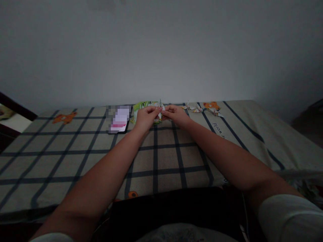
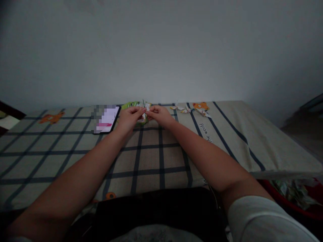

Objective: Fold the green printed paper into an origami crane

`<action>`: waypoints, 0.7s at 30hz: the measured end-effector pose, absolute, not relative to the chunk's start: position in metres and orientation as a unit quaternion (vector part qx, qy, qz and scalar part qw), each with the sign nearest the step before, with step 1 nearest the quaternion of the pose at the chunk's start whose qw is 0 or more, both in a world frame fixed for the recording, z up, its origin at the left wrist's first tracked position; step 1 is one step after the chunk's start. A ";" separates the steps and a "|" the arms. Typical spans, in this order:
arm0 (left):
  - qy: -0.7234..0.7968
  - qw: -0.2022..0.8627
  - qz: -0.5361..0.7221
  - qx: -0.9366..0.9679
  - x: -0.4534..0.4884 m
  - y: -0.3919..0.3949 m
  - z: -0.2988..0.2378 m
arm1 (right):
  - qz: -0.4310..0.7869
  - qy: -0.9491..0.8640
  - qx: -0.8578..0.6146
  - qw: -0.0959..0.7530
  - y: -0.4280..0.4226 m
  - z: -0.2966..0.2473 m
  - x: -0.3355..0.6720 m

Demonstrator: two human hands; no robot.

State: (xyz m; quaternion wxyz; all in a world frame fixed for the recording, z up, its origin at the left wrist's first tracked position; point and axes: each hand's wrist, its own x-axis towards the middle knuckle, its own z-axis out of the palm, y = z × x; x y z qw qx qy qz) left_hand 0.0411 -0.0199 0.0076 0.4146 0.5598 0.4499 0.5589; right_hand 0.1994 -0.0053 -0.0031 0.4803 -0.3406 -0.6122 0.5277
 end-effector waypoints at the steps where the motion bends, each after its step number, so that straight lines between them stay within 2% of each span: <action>1: 0.453 0.409 0.558 0.562 0.042 -0.021 0.008 | 0.518 -0.619 -0.346 0.479 -0.006 -0.002 0.200; 4: 0.451 0.394 0.557 0.575 0.043 -0.025 0.010 | 0.500 -0.634 -0.347 0.477 -0.005 -0.004 0.201; 9: 0.448 0.352 0.575 0.587 0.041 -0.025 0.013 | 0.568 -0.601 -0.323 0.461 0.000 -0.011 0.198; 21: 0.460 0.327 0.608 0.559 0.042 -0.023 0.007 | 0.588 -0.610 -0.270 0.458 0.000 -0.007 0.196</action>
